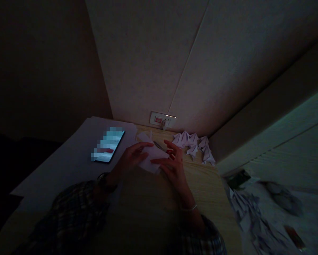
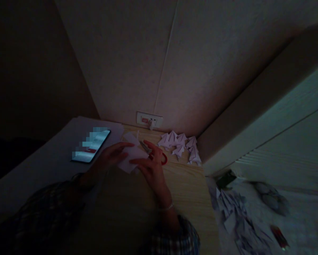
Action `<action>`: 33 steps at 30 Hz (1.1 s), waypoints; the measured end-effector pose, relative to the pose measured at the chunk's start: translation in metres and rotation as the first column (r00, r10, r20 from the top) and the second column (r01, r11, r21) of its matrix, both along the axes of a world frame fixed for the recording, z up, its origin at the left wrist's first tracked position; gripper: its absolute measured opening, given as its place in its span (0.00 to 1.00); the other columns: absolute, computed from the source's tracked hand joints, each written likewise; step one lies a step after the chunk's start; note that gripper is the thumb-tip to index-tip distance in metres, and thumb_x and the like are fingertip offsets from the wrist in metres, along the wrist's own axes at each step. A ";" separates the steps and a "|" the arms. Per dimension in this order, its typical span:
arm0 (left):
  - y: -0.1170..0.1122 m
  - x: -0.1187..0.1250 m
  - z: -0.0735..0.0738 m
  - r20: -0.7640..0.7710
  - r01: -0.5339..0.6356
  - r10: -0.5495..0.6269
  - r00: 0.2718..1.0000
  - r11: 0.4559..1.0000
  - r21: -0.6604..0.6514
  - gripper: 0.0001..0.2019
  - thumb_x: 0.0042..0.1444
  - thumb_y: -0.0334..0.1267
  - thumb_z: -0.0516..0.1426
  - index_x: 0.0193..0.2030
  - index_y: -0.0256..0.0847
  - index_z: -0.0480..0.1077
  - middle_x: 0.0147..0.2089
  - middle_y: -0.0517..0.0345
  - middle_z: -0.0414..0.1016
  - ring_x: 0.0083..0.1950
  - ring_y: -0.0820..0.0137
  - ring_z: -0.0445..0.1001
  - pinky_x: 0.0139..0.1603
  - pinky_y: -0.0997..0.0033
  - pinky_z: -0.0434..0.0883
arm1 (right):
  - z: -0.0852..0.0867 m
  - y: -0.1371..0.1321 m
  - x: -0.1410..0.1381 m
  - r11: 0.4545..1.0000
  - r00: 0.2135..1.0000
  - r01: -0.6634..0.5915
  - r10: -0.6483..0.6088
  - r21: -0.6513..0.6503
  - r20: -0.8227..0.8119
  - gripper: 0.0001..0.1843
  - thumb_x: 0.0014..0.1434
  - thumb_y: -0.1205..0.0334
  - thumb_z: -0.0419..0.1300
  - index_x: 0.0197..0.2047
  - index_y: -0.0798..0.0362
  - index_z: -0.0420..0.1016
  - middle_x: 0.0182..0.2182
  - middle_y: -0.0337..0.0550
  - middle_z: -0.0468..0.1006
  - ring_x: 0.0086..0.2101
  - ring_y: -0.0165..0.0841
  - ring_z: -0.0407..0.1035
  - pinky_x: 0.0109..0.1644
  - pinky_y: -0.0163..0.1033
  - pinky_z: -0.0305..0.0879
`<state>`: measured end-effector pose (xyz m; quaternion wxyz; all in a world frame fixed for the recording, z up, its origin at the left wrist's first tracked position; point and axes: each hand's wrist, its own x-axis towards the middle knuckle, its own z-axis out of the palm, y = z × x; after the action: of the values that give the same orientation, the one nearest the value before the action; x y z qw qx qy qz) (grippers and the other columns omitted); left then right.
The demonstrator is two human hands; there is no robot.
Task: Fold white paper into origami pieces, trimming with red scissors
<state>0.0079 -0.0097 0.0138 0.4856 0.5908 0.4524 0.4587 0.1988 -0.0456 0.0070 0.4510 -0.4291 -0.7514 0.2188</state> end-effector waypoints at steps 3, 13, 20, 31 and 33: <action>0.000 0.000 0.000 0.040 0.044 -0.044 0.998 0.999 -0.005 0.17 0.46 0.40 0.63 0.44 0.40 0.78 0.46 0.50 0.80 0.45 0.60 0.76 0.45 0.66 0.72 | 0.001 -0.001 0.000 1.000 1.000 -0.014 0.014 -0.008 0.026 0.13 0.64 0.50 0.56 0.40 0.36 0.83 0.62 0.39 0.60 0.59 0.44 0.55 0.59 0.52 0.61; 0.000 0.003 -0.009 0.147 0.209 -0.203 0.968 0.977 -0.027 0.21 0.46 0.37 0.64 0.50 0.39 0.74 0.47 0.50 0.79 0.39 0.66 0.78 0.36 0.73 0.74 | 0.001 0.003 0.001 0.999 1.000 0.006 -0.006 -0.042 0.005 0.12 0.61 0.50 0.60 0.34 0.43 0.83 0.59 0.43 0.66 0.59 0.45 0.56 0.59 0.53 0.61; -0.008 0.007 -0.008 0.132 0.317 -0.306 0.943 0.946 -0.064 0.29 0.51 0.38 0.61 0.62 0.42 0.64 0.47 0.49 0.80 0.43 0.64 0.80 0.39 0.71 0.76 | -0.002 0.005 -0.002 0.996 0.997 0.074 -0.076 -0.050 -0.030 0.07 0.59 0.54 0.63 0.34 0.46 0.81 0.52 0.44 0.73 0.53 0.42 0.63 0.57 0.51 0.60; -0.010 0.008 -0.013 0.001 0.292 -0.292 0.956 0.956 -0.007 0.14 0.55 0.40 0.57 0.45 0.39 0.77 0.44 0.48 0.82 0.44 0.60 0.80 0.45 0.66 0.75 | -0.004 0.004 -0.010 0.979 0.970 0.174 -0.189 -0.102 -0.154 0.05 0.56 0.60 0.64 0.30 0.49 0.72 0.45 0.43 0.72 0.48 0.39 0.66 0.55 0.46 0.60; -0.011 0.008 -0.010 -0.048 0.257 -0.257 0.965 0.966 -0.002 0.14 0.54 0.41 0.56 0.43 0.39 0.78 0.42 0.50 0.82 0.42 0.60 0.79 0.43 0.67 0.75 | -0.002 0.004 -0.011 0.977 0.966 0.185 -0.200 -0.102 -0.165 0.07 0.56 0.60 0.64 0.29 0.49 0.70 0.44 0.42 0.72 0.48 0.38 0.66 0.54 0.46 0.61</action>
<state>0.0162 -0.0203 0.0035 0.5286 0.6564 0.3825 0.3786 0.1881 -0.0418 0.0047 0.5152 -0.4981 -0.6538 0.2429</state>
